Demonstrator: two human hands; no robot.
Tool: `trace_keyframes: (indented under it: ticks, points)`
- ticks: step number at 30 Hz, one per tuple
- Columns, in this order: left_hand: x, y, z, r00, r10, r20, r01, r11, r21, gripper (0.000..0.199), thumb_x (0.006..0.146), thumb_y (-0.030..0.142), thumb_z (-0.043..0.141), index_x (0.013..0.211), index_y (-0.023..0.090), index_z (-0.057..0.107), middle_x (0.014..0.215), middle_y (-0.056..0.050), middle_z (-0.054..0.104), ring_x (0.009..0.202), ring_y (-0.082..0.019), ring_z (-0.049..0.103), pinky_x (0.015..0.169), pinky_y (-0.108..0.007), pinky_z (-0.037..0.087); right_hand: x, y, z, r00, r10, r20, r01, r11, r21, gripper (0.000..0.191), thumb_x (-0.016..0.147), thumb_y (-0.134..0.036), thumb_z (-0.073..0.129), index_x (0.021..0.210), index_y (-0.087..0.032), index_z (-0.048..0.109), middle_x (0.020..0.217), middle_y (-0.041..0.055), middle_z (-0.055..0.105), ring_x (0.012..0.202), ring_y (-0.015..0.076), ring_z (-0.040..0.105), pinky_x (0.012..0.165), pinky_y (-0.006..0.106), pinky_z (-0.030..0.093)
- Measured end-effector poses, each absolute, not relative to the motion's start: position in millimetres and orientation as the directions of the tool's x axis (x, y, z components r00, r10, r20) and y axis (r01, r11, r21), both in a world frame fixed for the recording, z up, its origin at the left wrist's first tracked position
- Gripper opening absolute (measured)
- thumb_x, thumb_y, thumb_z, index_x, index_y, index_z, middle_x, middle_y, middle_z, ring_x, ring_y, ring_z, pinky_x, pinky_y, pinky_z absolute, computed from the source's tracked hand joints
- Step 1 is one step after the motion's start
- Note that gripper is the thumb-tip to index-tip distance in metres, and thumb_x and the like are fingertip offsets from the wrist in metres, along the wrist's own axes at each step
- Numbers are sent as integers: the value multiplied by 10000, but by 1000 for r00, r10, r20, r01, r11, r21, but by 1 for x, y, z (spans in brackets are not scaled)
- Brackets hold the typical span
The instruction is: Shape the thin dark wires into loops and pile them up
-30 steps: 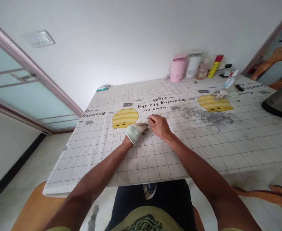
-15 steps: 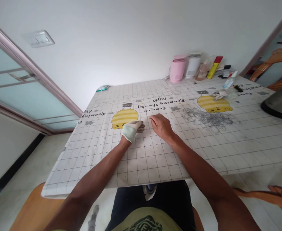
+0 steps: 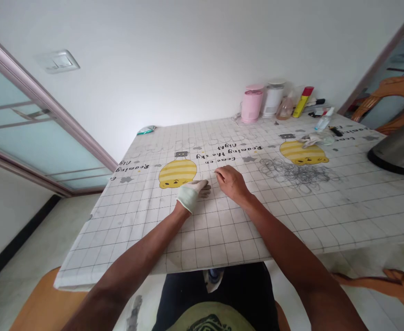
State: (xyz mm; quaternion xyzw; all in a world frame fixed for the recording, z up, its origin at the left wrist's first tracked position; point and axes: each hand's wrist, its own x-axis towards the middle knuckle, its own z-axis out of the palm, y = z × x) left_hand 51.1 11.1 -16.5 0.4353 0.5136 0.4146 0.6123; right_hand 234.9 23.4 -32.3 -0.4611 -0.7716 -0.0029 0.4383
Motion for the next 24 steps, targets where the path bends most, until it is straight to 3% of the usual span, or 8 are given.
trace_keyframes:
  ticks: [4,9,17,20,24]
  points:
    - [37,25,-17,107,982,-156,-16,158,987,248,859,360,673,1005,175,749,1001,-84,759,872,-187,737,738,-264,584,235,23,-32,-211,723,657,681,591,-432,176,1016,-238,527,1002,-239,703,880,68,691,832,231,631,728,365,494]
    - [22,38,-16,135,984,-116,-114,132,985,396,898,420,676,1167,133,719,1030,-116,765,821,-174,720,757,-289,583,230,20,-30,-268,724,635,610,638,-469,186,1015,-251,538,1003,-251,724,900,70,710,849,236,649,763,380,513]
    - [27,30,-8,114,983,-141,-114,154,982,189,869,273,705,956,115,762,844,-90,746,677,-125,636,655,-253,518,214,13,-32,-297,750,591,538,643,-545,172,997,-278,570,1002,-254,740,911,55,735,819,219,673,747,369,532]
    - [25,34,-7,104,984,-146,-152,161,975,148,860,250,708,908,116,750,806,-76,723,643,-107,605,624,-241,490,211,10,-30,-250,804,540,513,582,-630,161,984,-360,625,1009,-250,740,914,46,749,802,214,681,716,353,539]
    - [19,41,-8,108,985,-138,-180,156,971,161,862,277,716,893,120,737,805,-73,716,621,-101,593,611,-244,479,215,11,-28,-143,901,410,408,431,-805,315,991,-510,622,1000,-218,743,833,53,732,715,205,666,629,336,537]
